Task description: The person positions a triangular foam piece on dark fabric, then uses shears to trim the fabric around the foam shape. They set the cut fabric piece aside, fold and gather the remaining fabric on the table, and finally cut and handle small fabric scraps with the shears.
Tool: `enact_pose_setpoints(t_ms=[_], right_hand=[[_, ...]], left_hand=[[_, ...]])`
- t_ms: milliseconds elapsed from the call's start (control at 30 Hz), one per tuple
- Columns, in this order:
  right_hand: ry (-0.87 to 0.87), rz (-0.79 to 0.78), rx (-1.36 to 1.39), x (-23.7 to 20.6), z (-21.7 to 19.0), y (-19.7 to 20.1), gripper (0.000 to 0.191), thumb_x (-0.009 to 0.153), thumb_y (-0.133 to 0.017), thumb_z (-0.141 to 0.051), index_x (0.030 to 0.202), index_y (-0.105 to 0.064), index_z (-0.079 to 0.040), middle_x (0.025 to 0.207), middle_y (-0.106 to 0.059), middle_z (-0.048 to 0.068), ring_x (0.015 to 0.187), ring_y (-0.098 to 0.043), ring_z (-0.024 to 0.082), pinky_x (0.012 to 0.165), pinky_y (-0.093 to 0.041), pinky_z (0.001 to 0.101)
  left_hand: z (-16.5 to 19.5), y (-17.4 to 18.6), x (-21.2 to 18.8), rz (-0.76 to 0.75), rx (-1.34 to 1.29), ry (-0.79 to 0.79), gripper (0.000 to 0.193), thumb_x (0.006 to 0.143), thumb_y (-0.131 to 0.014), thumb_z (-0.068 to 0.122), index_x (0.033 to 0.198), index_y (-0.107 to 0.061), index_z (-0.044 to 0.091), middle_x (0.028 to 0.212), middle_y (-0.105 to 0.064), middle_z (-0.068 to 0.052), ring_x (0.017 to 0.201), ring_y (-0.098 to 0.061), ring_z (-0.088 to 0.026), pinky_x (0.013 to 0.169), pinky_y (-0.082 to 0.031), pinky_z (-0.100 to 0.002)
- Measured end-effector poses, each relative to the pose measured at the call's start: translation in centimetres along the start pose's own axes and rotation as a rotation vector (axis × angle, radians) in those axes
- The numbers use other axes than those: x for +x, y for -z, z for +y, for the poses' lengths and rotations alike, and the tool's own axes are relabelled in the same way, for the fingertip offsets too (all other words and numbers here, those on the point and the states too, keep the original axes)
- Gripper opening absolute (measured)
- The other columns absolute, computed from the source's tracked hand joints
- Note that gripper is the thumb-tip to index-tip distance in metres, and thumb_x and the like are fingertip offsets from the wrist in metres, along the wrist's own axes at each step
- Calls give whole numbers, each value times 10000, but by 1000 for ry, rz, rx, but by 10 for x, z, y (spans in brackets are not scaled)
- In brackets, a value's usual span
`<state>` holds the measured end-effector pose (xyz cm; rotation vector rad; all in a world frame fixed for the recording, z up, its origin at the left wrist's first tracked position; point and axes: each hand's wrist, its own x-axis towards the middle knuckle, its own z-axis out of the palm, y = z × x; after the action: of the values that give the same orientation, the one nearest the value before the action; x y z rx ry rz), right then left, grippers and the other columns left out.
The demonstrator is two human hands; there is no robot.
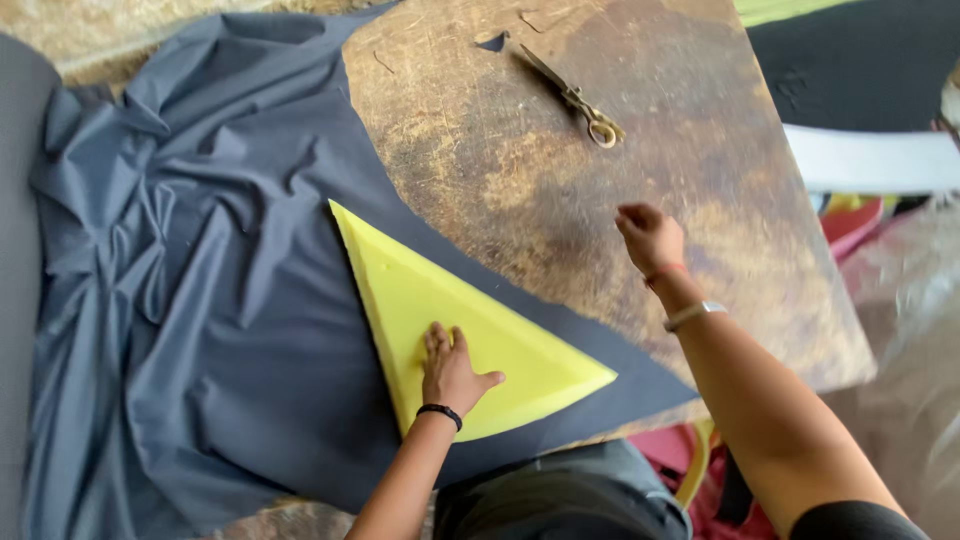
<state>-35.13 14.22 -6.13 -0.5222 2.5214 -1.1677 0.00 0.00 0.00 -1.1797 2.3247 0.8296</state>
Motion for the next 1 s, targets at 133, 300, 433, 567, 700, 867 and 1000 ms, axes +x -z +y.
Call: enact_pose_setpoints(t_ms=[133, 300, 433, 567, 700, 867, 1000], right_hand=[[214, 22, -49, 130, 48, -36, 237, 920, -771, -213, 1140, -782, -123, 1041, -763, 114, 923, -738, 219, 847, -572, 347], [404, -100, -221, 247, 47, -12, 353, 829, -811, -141, 1173, -768, -72, 1041, -749, 164, 903, -719, 284, 830, -564, 399], [169, -310, -269, 269, 48, -3, 427, 764, -842, -92, 1163, -709, -20, 997, -756, 144, 874, -725, 243, 787, -578, 372], [-150, -443, 34, 191, 26, 24, 280, 868, -767, -17, 1143, -727, 12, 975, -764, 130, 836, -742, 231, 730, -603, 401], [-414, -574, 578, 97, 113, 37, 196, 945, -651, -68, 1109, -665, 40, 954, -722, 133, 765, -748, 223, 697, -611, 379], [-431, -631, 327, -70, 245, 93, 320, 959, -724, -256, 999, -709, 61, 818, -663, 92, 683, -618, 154, 642, -502, 321], [-430, -741, -93, -185, 324, 162, 559, 863, -748, -495, 873, -740, 64, 679, -640, 74, 606, -586, 158, 565, -461, 314]], left_hand=[[58, -70, 72, -173, 196, 255, 1195, 780, -891, 449, 1588, -163, -46, 1680, 28, -296, 1568, 11, -436, 1177, -251, -678], [124, -112, 127, -166, 243, 338, 1209, 762, -896, 453, 1590, -160, -32, 1693, 60, -273, 1576, 51, -430, 1166, -261, -692], [136, -138, 153, -142, 239, 342, 1231, 754, -901, 454, 1596, -149, -37, 1689, 70, -266, 1567, 57, -434, 1167, -242, -703], [105, -129, 99, -111, 225, 337, 1219, 752, -903, 449, 1598, -157, -15, 1692, 83, -263, 1570, 76, -427, 1173, -227, -697], [62, -149, 95, -10, 186, 300, 1200, 749, -898, 455, 1603, -176, 20, 1700, 51, -226, 1571, 45, -410, 1188, -215, -682], [14, -215, 18, 489, -117, 79, 859, 741, -883, 339, 1458, -479, 91, 1638, -231, -178, 1501, -233, -361, 1191, -294, -542], [32, -301, -39, 587, -481, -57, 308, 841, -794, 200, 1134, -762, 110, 1231, -736, -130, 1178, -652, -289, 1034, -517, -400]])
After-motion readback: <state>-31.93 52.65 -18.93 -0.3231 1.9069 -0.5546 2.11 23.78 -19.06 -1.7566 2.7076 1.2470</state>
